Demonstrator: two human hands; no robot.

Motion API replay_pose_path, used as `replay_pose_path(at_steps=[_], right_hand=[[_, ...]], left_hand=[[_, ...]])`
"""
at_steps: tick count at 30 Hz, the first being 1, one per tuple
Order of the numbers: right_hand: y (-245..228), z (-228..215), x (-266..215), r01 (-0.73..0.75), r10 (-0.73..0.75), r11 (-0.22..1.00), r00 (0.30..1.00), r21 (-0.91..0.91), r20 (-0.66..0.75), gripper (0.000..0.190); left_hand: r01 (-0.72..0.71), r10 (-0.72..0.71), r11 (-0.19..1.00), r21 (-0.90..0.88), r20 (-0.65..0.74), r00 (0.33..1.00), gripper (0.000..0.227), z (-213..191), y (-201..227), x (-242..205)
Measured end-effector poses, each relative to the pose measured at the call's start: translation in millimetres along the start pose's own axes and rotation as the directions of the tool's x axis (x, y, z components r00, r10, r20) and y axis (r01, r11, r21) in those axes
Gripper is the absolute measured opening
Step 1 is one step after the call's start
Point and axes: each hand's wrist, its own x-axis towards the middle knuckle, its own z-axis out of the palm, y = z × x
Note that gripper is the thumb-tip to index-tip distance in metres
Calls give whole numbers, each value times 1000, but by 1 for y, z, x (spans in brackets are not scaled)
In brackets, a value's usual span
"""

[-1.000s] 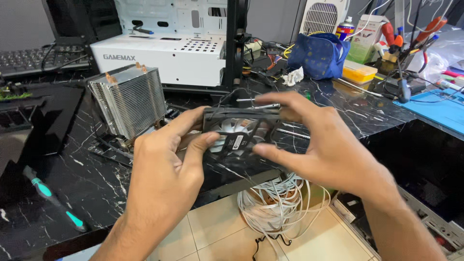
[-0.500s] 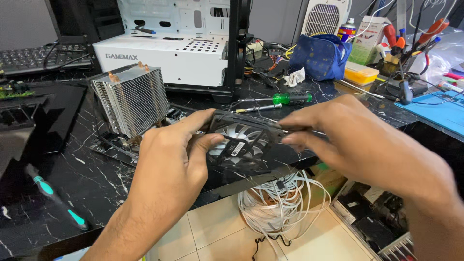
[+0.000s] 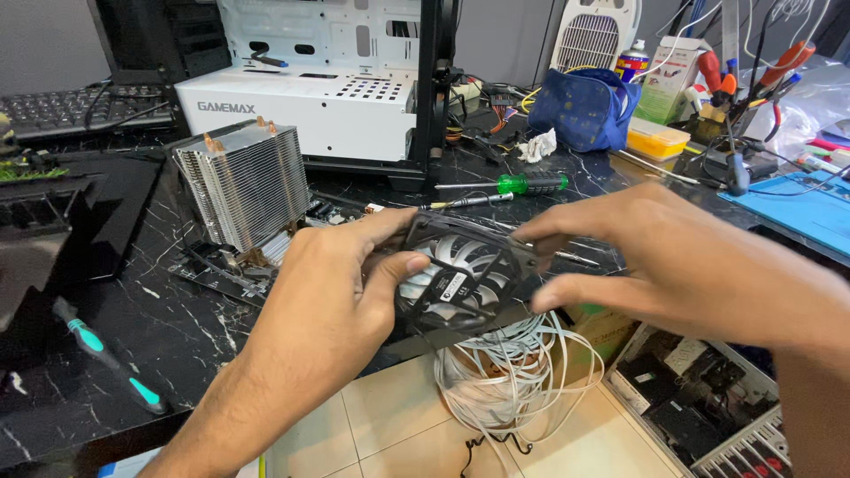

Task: The person attaches a fan to a CPU cooler using rubber bands and then places the cooler onto a motherboard. The person secures the cooler by threading a rubber band around the mounting brackets and connects the fan's power cable to the motherboard.

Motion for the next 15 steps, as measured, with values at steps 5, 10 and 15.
replay_pose_path(at_steps=[5,10,15], right_hand=[[-15,9,-1,75,-56,993,981,96,-186,47],[-26,14,2,98,-38,983,936,157,-349,40],[-31,15,5,147,-101,981,943,125,-316,37]], left_hand=[[16,-16,1000,0,9,1000,42,-5,11,1],[186,-175,968,-171,75,982,42,-18,35,8],[48,-62,984,-169,-76,995,24,-23,33,15]])
